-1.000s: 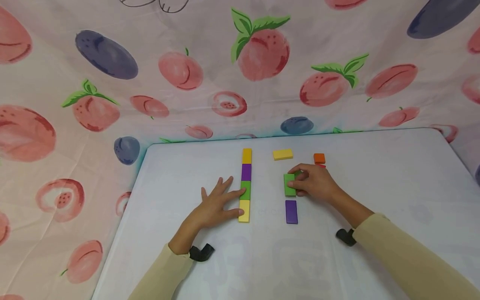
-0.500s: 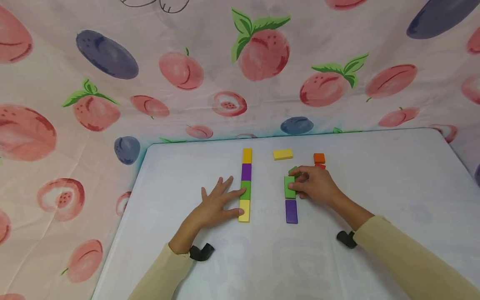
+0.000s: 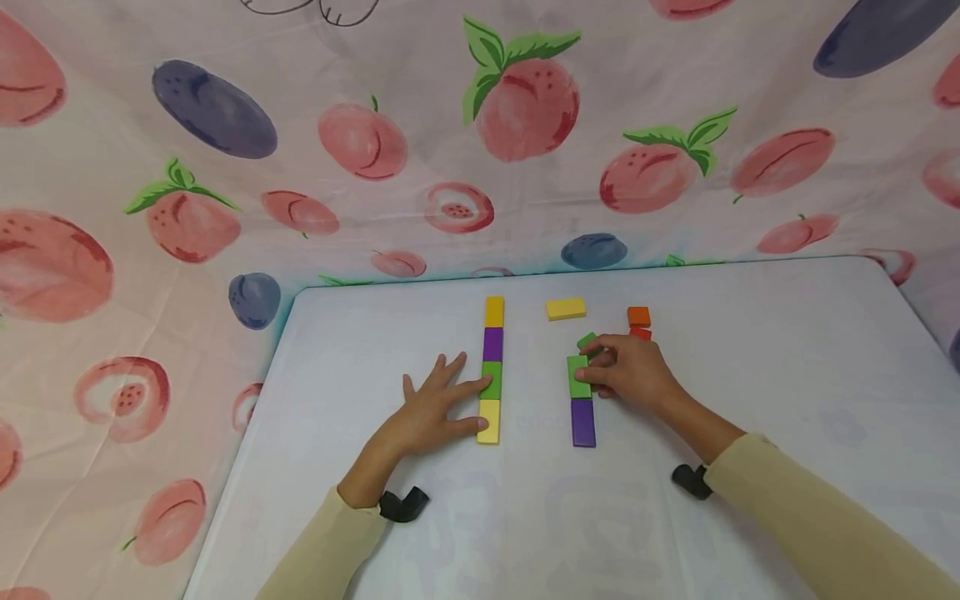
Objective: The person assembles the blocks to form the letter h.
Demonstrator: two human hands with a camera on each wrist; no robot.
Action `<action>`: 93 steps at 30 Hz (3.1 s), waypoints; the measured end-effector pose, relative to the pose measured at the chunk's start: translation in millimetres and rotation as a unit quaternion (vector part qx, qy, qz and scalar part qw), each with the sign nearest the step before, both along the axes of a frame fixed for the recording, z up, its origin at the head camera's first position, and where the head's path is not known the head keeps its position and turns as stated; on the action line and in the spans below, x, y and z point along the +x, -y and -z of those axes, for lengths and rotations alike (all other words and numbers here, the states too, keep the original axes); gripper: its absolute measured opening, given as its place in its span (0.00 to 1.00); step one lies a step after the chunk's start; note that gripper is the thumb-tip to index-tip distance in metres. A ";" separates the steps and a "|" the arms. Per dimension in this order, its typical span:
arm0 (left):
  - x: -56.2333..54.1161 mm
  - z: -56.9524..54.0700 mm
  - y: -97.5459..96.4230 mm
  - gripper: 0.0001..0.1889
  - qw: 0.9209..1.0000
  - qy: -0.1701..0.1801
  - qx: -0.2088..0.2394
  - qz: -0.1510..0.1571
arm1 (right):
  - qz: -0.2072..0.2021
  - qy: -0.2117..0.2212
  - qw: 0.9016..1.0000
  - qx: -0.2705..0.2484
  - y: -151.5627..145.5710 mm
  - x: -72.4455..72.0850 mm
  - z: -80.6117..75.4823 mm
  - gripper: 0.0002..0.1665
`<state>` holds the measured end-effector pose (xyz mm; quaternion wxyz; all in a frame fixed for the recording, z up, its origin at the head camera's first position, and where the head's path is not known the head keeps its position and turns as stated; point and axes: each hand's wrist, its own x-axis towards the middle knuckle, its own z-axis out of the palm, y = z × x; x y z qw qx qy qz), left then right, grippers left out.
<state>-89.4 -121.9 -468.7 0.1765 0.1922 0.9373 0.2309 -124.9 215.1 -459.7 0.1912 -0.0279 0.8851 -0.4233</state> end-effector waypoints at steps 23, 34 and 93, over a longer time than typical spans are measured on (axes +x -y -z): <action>-1.0 1.6 0.1 0.33 1.000 0.003 0.000 0.000 | -0.024 -0.039 0.998 0.042 -1.6 -4.0 1.4 0.24; -0.7 1.0 0.3 0.33 1.000 0.002 0.005 0.000 | -0.039 -0.078 0.994 0.070 -1.1 -2.8 4.3 0.22; -0.2 1.9 0.0 0.34 1.000 -0.002 -0.002 0.005 | -0.124 -0.093 0.984 0.091 -5.7 3.0 4.3 0.42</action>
